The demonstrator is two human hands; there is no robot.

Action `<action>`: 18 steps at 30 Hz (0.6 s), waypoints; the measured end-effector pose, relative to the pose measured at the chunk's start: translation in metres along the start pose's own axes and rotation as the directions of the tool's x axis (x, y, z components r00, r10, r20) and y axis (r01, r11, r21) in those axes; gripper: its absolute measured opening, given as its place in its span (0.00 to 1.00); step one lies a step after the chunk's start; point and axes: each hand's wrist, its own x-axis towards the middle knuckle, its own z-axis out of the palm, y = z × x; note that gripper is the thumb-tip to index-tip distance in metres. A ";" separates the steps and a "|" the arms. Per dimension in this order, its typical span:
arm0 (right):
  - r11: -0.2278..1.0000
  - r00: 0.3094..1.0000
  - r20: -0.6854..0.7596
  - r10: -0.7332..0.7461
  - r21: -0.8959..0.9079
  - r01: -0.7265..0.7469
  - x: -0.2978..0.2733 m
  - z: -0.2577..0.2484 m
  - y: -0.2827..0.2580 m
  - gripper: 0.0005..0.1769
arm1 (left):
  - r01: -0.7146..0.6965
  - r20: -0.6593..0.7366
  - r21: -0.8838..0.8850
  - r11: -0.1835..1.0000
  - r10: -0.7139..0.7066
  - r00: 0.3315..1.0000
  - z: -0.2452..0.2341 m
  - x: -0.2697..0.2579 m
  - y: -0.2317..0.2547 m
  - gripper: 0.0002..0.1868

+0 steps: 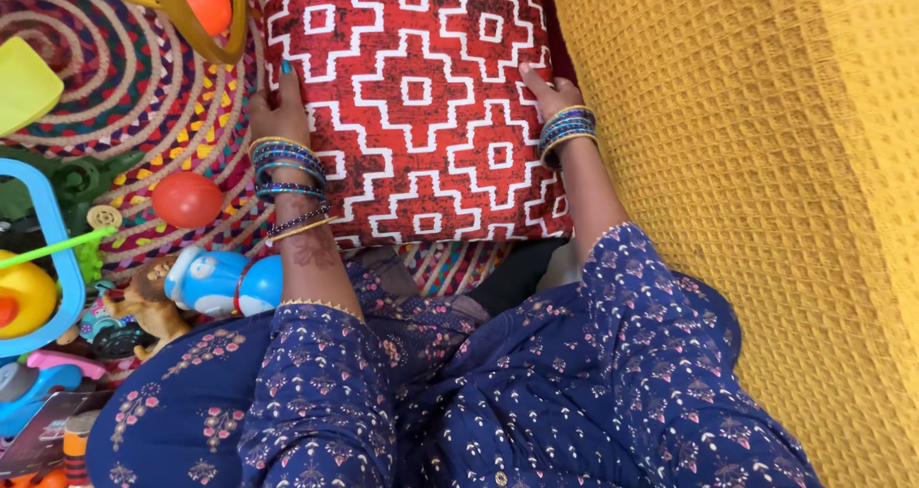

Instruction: The person inserts a white pillow into a red and white patterned pillowcase while sitting on the floor. They adjust the pillow inside the case, smooth the fabric, and zip the closure.

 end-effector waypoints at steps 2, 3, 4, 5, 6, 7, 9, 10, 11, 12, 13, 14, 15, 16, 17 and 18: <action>0.984 0.998 0.056 -0.016 0.180 0.005 0.002 -0.013 0.010 0.52 | -0.008 -0.032 -0.092 0.996 0.005 0.999 -0.004 -0.006 0.004 0.35; 0.962 0.997 0.073 -0.031 0.274 0.010 0.001 -0.019 0.013 0.49 | -0.012 -0.047 -0.135 0.991 0.005 0.999 -0.006 -0.010 0.006 0.32; 0.930 0.995 0.088 -0.053 0.368 0.017 -0.002 -0.024 0.011 0.46 | -0.008 -0.034 -0.236 0.972 0.000 0.999 -0.008 -0.012 0.010 0.30; 0.875 0.985 0.145 -0.092 0.485 0.011 -0.010 -0.030 0.009 0.42 | -0.003 -0.020 -0.334 0.943 -0.004 1.000 -0.010 -0.014 0.012 0.27; 0.806 0.970 0.196 -0.144 0.592 0.000 -0.023 -0.039 0.006 0.38 | 0.001 -0.007 -0.431 0.902 -0.005 1.000 -0.012 -0.014 0.016 0.25; 0.725 0.950 0.239 -0.201 0.688 -0.019 -0.036 -0.048 0.000 0.35 | -0.028 -0.001 -0.559 0.829 0.033 0.999 -0.017 -0.012 0.019 0.23; 0.649 0.947 0.182 -0.264 0.760 0.035 -0.065 -0.067 -0.013 0.32 | -0.067 0.005 -0.773 0.631 0.112 0.994 -0.029 -0.011 0.023 0.18; 0.606 0.943 0.152 -0.295 0.793 0.062 -0.077 -0.075 -0.020 0.31 | -0.161 -0.043 -0.777 0.609 0.204 0.978 -0.038 -0.012 0.027 0.16; 0.563 0.922 0.139 -0.362 0.821 0.098 -0.089 -0.083 -0.027 0.33 | -0.252 -0.091 -0.776 0.578 0.294 0.952 -0.048 -0.015 0.032 0.14; 0.516 0.894 0.124 -0.430 0.846 0.131 -0.099 -0.093 -0.034 0.34 | -0.342 -0.141 -0.771 0.537 0.380 0.914 -0.058 -0.021 0.039 0.13; 0.467 0.862 0.107 -0.496 0.870 0.160 -0.108 -0.103 -0.040 0.36 | -0.320 -0.140 -0.826 0.463 0.381 0.914 -0.070 -0.031 0.049 0.14; 0.412 0.843 0.102 -0.528 0.899 0.150 -0.119 -0.115 -0.043 0.37 | -0.291 -0.136 -0.874 0.389 0.380 0.915 -0.084 -0.047 0.058 0.17; 0.357 0.823 0.094 -0.560 0.924 0.137 -0.130 -0.127 -0.044 0.40 | -0.260 -0.131 -0.914 0.311 0.380 0.916 -0.098 -0.064 0.069 0.20; 0.303 0.804 0.087 -0.589 0.945 0.119 -0.140 -0.135 -0.044 0.43 | -0.195 -0.069 -0.935 0.296 0.388 0.919 -0.113 -0.082 0.081 0.25; 0.290 0.789 0.087 -0.608 0.950 0.118 -0.150 -0.139 -0.044 0.45 | -0.128 -0.006 -0.951 0.281 0.398 0.917 -0.127 -0.099 0.094 0.31; 0.276 0.775 0.087 -0.626 0.954 0.115 -0.160 -0.145 -0.042 0.47 | -0.061 0.057 -0.962 0.267 0.410 0.910 -0.142 -0.114 0.105 0.37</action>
